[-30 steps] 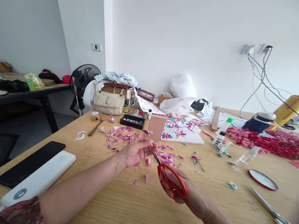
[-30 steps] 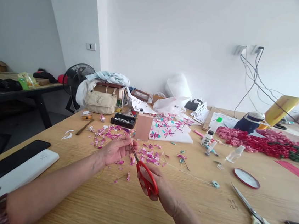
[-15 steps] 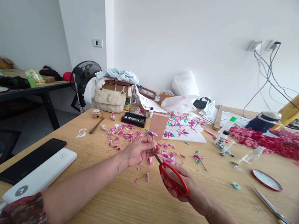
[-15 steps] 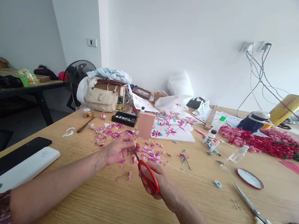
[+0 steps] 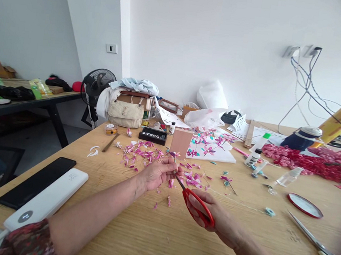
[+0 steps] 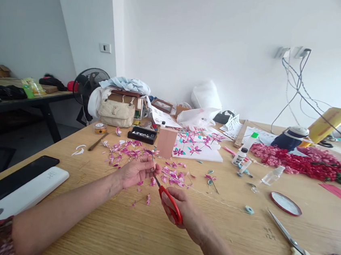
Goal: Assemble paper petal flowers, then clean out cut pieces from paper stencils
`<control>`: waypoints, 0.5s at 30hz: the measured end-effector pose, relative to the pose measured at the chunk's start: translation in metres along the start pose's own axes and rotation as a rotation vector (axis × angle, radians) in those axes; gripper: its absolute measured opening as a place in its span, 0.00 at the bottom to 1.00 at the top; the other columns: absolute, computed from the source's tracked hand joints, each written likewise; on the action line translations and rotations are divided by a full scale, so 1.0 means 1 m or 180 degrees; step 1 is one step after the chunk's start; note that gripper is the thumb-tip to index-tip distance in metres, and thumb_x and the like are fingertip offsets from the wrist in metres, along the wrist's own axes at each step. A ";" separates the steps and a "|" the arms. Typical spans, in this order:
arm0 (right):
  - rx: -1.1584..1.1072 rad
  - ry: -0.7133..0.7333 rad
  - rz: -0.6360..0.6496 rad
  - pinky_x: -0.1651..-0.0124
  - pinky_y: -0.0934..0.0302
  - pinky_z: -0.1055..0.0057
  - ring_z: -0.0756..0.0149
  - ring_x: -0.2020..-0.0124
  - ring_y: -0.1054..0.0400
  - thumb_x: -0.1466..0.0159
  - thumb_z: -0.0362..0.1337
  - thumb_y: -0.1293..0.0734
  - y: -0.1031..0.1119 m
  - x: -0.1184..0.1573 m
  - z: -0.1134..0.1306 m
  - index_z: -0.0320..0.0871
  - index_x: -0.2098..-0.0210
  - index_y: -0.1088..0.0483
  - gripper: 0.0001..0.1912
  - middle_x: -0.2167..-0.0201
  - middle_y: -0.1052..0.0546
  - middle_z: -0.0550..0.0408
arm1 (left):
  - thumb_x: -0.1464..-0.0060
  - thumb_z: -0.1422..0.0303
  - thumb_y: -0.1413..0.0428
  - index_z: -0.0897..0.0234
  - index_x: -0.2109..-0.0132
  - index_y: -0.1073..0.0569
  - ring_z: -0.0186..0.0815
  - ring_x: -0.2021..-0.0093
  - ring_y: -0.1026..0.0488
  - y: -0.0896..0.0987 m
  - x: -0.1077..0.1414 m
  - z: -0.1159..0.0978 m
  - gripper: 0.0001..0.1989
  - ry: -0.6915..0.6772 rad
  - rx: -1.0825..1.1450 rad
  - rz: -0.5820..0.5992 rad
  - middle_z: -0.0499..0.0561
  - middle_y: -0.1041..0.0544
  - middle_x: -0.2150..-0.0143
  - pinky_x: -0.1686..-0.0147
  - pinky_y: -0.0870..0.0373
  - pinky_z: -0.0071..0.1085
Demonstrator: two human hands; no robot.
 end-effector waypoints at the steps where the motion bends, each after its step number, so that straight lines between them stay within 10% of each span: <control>1: 0.0054 -0.0025 -0.0056 0.81 0.64 0.77 0.77 0.83 0.54 0.48 0.55 0.36 0.002 0.002 -0.002 0.43 0.75 0.42 0.21 0.82 0.43 0.63 | 0.61 0.72 0.37 0.68 0.73 0.33 0.33 0.68 0.26 0.001 -0.001 -0.001 0.11 -0.0044 -0.0026 -0.0034 0.51 0.24 0.71 0.61 0.33 0.29; 15: 0.1001 0.0560 -0.1046 0.79 0.54 0.75 0.73 0.80 0.47 0.47 0.50 0.37 0.028 0.021 0.015 0.44 0.73 0.41 0.15 0.81 0.42 0.62 | 0.62 0.67 0.36 0.67 0.74 0.32 0.27 0.74 0.30 -0.003 -0.004 -0.004 0.12 -0.0312 -0.0442 -0.0232 0.47 0.28 0.77 0.70 0.36 0.24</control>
Point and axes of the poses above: each hand's wrist, its own x-axis away from the middle knuckle, its own y-axis out of the back of the hand, z = x × y, the point moved 2 cm from there along -x, towards the middle knuckle
